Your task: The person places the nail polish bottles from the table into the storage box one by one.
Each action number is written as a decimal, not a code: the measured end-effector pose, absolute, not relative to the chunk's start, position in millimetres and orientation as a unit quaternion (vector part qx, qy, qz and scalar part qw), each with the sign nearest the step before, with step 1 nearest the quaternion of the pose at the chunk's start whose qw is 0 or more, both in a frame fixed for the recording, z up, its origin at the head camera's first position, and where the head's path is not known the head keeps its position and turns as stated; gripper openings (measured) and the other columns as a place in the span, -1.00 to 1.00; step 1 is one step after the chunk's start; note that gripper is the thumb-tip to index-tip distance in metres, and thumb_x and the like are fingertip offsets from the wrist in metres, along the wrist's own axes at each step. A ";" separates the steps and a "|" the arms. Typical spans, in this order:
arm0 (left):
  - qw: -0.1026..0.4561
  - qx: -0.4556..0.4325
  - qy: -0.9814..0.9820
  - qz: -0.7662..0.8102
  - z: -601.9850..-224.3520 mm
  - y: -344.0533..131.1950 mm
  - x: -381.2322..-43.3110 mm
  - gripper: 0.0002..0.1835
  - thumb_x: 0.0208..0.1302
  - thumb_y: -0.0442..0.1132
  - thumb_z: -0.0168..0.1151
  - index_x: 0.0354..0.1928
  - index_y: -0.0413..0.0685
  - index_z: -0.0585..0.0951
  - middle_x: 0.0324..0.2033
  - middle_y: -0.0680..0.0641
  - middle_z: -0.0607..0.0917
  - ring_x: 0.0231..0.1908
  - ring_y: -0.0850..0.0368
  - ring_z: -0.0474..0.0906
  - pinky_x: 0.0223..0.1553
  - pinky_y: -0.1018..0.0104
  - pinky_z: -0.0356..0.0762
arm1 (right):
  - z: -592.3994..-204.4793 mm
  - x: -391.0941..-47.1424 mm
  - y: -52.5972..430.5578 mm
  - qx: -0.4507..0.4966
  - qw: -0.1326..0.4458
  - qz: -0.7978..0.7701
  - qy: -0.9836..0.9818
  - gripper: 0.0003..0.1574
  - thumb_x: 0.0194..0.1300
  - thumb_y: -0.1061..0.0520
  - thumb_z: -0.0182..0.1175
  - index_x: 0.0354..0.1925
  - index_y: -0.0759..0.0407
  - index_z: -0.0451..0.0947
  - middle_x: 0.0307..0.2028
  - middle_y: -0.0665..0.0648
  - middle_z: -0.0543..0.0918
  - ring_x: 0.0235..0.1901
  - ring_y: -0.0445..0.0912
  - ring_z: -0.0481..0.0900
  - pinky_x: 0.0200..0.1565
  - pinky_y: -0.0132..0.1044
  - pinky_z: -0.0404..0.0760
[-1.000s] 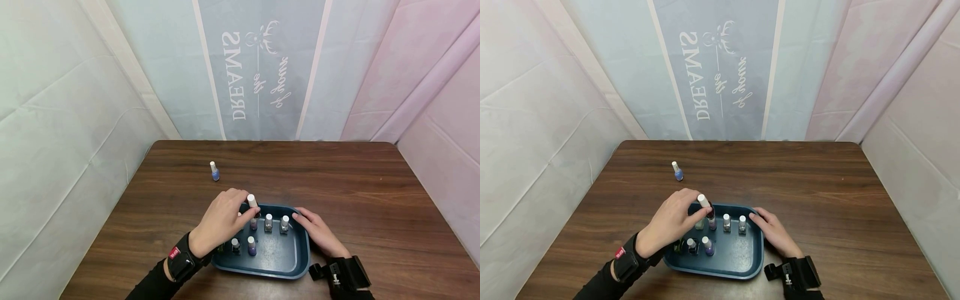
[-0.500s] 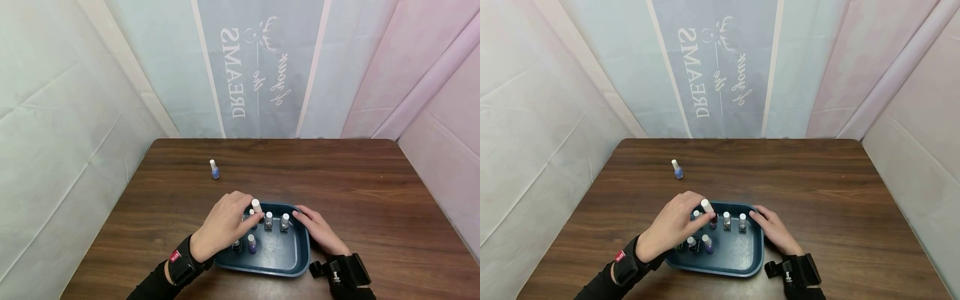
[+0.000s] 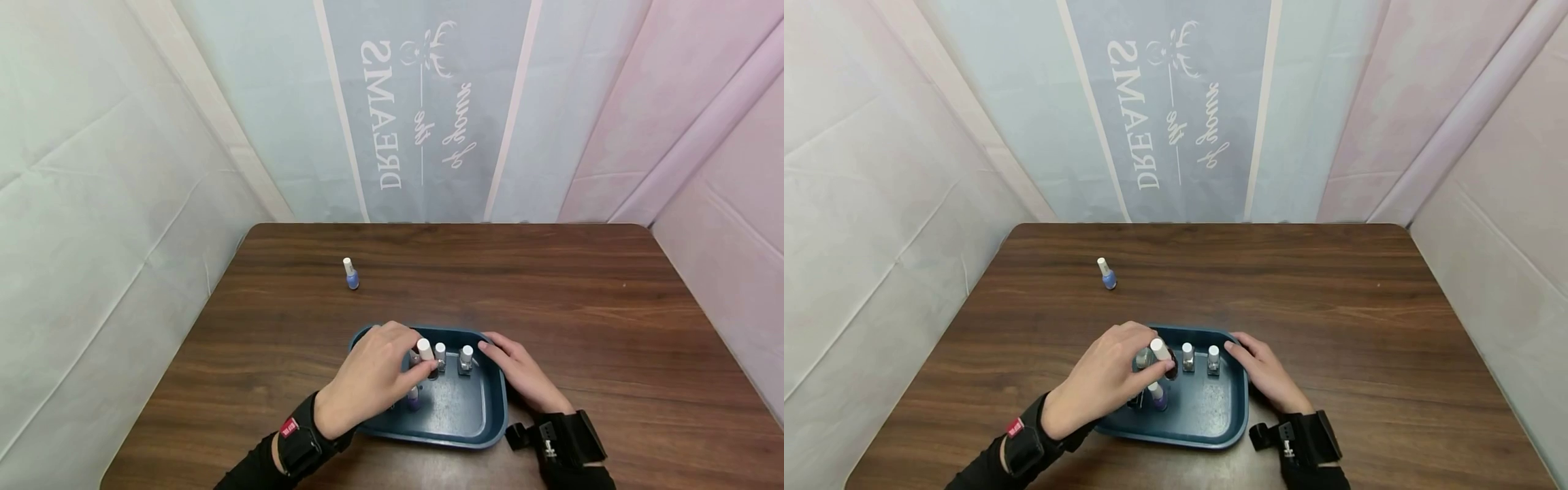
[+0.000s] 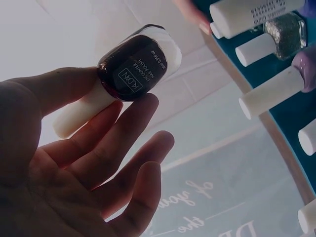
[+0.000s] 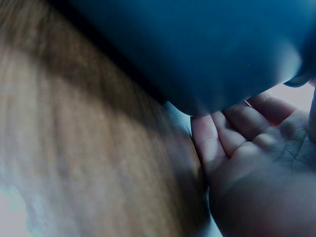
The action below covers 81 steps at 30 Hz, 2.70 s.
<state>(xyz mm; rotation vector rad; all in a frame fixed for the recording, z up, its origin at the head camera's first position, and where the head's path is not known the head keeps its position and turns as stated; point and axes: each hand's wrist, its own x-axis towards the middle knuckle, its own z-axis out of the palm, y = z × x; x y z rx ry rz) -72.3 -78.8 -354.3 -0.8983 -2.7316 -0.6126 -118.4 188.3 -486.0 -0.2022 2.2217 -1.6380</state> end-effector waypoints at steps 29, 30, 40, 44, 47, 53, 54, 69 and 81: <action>0.041 -0.304 -0.927 -0.215 -377.1 -66.1 -62.8 -0.83 0.23 0.01 0.29 -0.39 0.13 0.61 -0.50 0.20 0.62 -0.39 0.34 0.40 -0.33 0.52 0.35 | -484.2 -120.2 187.4 -0.067 0.183 -0.577 0.793 -0.46 0.47 -0.16 -0.06 0.22 0.11 0.42 0.10 0.19 0.54 0.04 -0.01 0.47 0.04 -0.27 0.47; 0.041 -0.305 -0.927 -0.215 -378.1 -65.8 -62.6 -0.83 0.23 0.00 0.28 -0.39 0.12 0.61 -0.49 0.21 0.62 -0.40 0.34 0.40 -0.34 0.52 0.35 | -484.0 -120.2 187.4 -0.068 0.184 -0.578 0.792 -0.46 0.47 -0.16 -0.06 0.23 0.11 0.42 0.10 0.19 0.54 0.04 -0.01 0.47 0.04 -0.27 0.48; 0.056 -0.309 -0.930 -0.191 -386.5 -63.3 -60.7 -0.82 0.24 0.01 0.27 -0.39 0.11 0.61 -0.56 0.24 0.55 -0.42 0.33 0.37 -0.38 0.51 0.29 | -485.5 -121.0 186.7 -0.074 0.177 -0.582 0.790 -0.47 0.46 -0.16 -0.04 0.20 0.11 0.44 0.08 0.19 0.56 0.02 -0.06 0.49 0.01 -0.36 0.49; 0.047 -0.310 -0.931 -0.188 -386.3 -62.2 -58.7 -0.83 0.24 0.01 0.27 -0.37 0.11 0.62 -0.54 0.23 0.58 -0.41 0.33 0.37 -0.36 0.49 0.31 | -486.9 -121.1 186.9 -0.073 0.176 -0.582 0.791 -0.48 0.47 -0.14 -0.05 0.20 0.11 0.44 0.08 0.19 0.57 0.01 -0.06 0.50 0.00 -0.35 0.49; 0.035 -0.311 -0.932 -0.185 -385.4 -61.4 -57.2 -0.82 0.25 0.02 0.26 -0.35 0.10 0.63 -0.53 0.23 0.59 -0.41 0.33 0.37 -0.38 0.50 0.29 | -487.8 -120.8 187.4 -0.069 0.179 -0.580 0.791 -0.46 0.47 -0.15 -0.06 0.22 0.12 0.43 0.08 0.19 0.56 0.01 -0.05 0.49 0.01 -0.33 0.49; 0.013 -0.306 -0.934 -0.183 -385.3 -60.4 -55.1 -0.81 0.26 0.02 0.25 -0.32 0.09 0.65 -0.51 0.19 0.61 -0.41 0.33 0.38 -0.39 0.50 0.29 | -488.4 -120.7 188.4 -0.063 0.185 -0.583 0.788 -0.40 0.45 -0.21 -0.05 0.24 0.13 0.40 0.11 0.20 0.54 0.02 -0.04 0.48 0.02 -0.32 0.49; 0.010 -0.305 -0.934 -0.184 -385.7 -60.2 -54.8 -0.81 0.26 0.02 0.25 -0.32 0.09 0.65 -0.51 0.18 0.62 -0.41 0.34 0.39 -0.39 0.50 0.29 | -488.3 -120.6 188.4 -0.062 0.186 -0.584 0.787 -0.39 0.45 -0.21 -0.05 0.25 0.13 0.40 0.11 0.20 0.53 0.02 -0.04 0.48 0.01 -0.32 0.49; 0.018 -0.281 -0.946 -0.161 -395.6 -55.3 -50.9 -0.80 0.24 0.06 0.27 -0.30 0.14 0.66 -0.41 0.15 0.71 -0.29 0.29 0.49 -0.08 0.19 0.36 | -487.2 -121.1 188.5 -0.069 0.187 -0.582 0.789 -0.40 0.46 -0.20 -0.08 0.26 0.13 0.39 0.12 0.21 0.53 0.03 0.00 0.46 0.02 -0.29 0.48; 0.031 -0.274 -0.948 -0.157 -405.2 -49.9 -54.0 -0.84 0.21 0.02 0.29 -0.39 0.15 0.63 -0.40 0.16 0.73 -0.20 0.26 0.54 -0.08 0.15 0.34 | -489.7 -122.5 189.2 -0.083 0.180 -0.595 0.779 -0.43 0.46 -0.19 -0.05 0.22 0.11 0.42 0.08 0.20 0.55 -0.01 -0.08 0.50 -0.02 -0.37 0.51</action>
